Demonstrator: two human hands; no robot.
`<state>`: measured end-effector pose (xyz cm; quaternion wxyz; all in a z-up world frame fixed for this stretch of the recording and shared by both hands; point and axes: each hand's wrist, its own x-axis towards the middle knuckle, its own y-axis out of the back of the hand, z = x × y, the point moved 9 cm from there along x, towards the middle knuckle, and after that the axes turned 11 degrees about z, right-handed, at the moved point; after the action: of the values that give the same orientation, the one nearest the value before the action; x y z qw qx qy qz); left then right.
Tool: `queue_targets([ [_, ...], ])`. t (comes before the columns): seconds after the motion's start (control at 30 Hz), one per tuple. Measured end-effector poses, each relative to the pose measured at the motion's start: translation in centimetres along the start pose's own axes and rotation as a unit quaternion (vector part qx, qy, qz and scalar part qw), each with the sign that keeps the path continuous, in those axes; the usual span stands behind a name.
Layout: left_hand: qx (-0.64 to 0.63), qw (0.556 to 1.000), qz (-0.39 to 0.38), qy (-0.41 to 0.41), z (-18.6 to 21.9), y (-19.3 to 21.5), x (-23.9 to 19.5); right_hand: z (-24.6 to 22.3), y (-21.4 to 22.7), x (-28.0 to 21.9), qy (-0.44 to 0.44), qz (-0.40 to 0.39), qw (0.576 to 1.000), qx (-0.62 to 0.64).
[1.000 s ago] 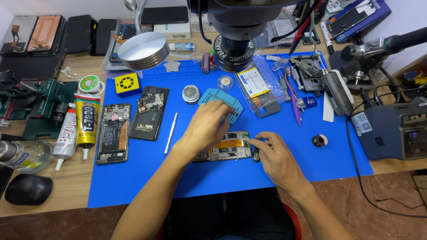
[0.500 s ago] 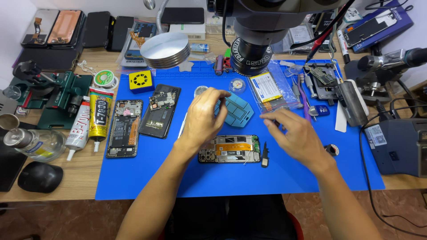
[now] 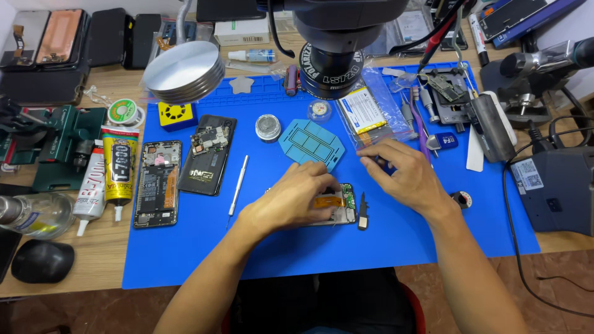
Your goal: The person uses a soldering iron and tweezers to work on a small green circuit board, then places the board onto a larger disassembled phone chassis. The person handles the circuit board and phone components on a blue work mat.
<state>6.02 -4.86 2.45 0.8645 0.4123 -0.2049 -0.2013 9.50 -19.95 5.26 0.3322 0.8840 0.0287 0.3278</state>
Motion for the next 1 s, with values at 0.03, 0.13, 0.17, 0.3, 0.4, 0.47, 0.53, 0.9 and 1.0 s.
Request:
queue_targets([
  [0.03,0.0,1.0,-0.001,0.001,-0.2,-0.1,0.1,0.0,-0.1,-0.1,-0.001,0.0,1.0,0.001],
  [0.13,0.037,0.999,-0.009,0.009,-0.9,0.1,0.2,-0.3,-0.1,-0.2,0.018,0.005,1.0,-0.007],
  [0.17,0.033,0.999,-0.007,0.017,-1.1,0.7,0.3,-0.3,-0.1,-0.3,0.019,0.005,1.0,-0.01],
  [0.3,-0.002,0.997,0.073,0.036,-2.4,5.1,-0.3,-0.1,-0.2,-0.6,0.024,0.011,1.0,-0.01],
  [0.4,0.011,0.991,0.118,0.064,-4.6,5.7,-0.5,-0.3,-0.2,-0.4,0.025,0.016,0.999,-0.014],
  [0.47,0.01,0.991,0.113,0.066,-4.5,5.6,-0.4,-1.0,0.1,-0.9,0.033,0.032,0.999,-0.008],
  [0.53,0.008,0.992,0.109,0.068,-4.0,5.7,-0.4,-2.5,0.2,-2.0,0.042,0.048,0.998,-0.002],
  [0.9,-0.026,0.99,0.115,0.083,-3.5,6.4,-0.8,-6.5,-2.8,-9.7,0.044,0.033,0.986,-0.158],
  [1.0,-0.014,0.989,0.138,0.058,-6.1,4.5,-0.4,-7.4,-3.1,-9.8,0.029,0.006,0.984,-0.178],
])
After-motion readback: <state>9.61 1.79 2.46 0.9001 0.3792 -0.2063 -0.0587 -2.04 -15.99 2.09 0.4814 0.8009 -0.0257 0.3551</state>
